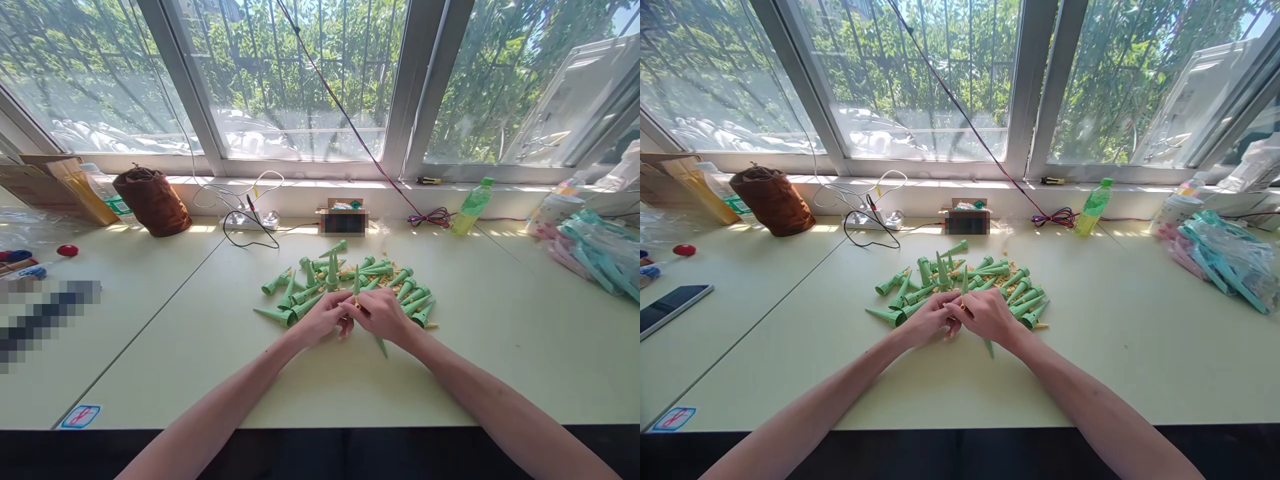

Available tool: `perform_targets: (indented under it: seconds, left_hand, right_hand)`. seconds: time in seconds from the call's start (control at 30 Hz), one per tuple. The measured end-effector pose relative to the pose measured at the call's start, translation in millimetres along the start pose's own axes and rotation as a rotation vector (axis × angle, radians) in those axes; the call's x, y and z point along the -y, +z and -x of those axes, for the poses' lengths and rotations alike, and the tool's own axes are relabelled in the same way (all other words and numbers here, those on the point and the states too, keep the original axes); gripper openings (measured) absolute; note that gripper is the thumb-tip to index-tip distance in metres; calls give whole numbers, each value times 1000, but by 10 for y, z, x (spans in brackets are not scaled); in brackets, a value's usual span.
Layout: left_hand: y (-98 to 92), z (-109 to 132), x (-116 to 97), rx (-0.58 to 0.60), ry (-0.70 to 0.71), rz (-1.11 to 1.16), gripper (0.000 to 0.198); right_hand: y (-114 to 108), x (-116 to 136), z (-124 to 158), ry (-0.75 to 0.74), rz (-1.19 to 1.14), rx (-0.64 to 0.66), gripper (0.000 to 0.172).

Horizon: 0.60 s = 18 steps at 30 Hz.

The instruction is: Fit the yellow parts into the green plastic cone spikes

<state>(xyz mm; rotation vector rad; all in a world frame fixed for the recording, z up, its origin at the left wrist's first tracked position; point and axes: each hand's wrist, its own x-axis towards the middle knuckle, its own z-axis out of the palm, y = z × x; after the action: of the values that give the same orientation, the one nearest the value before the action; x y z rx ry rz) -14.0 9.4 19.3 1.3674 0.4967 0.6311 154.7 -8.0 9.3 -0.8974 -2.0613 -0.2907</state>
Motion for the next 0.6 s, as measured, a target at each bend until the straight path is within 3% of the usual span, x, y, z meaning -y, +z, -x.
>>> perform_targets:
  seconds: [0.2,0.37,0.6]
  left_hand:
    - [53,-12,30,-94,25,16,41]
    - [47,-13,32,-129,36,3,53]
    - [48,-7,48,-130,61,45,43]
  right_hand:
    - [12,-8,-6,-16,-6,-108,54]
    - [-16,14,-22,-64,57,-114,56]
    - [-35,48,-18,-110,95,-107,56]
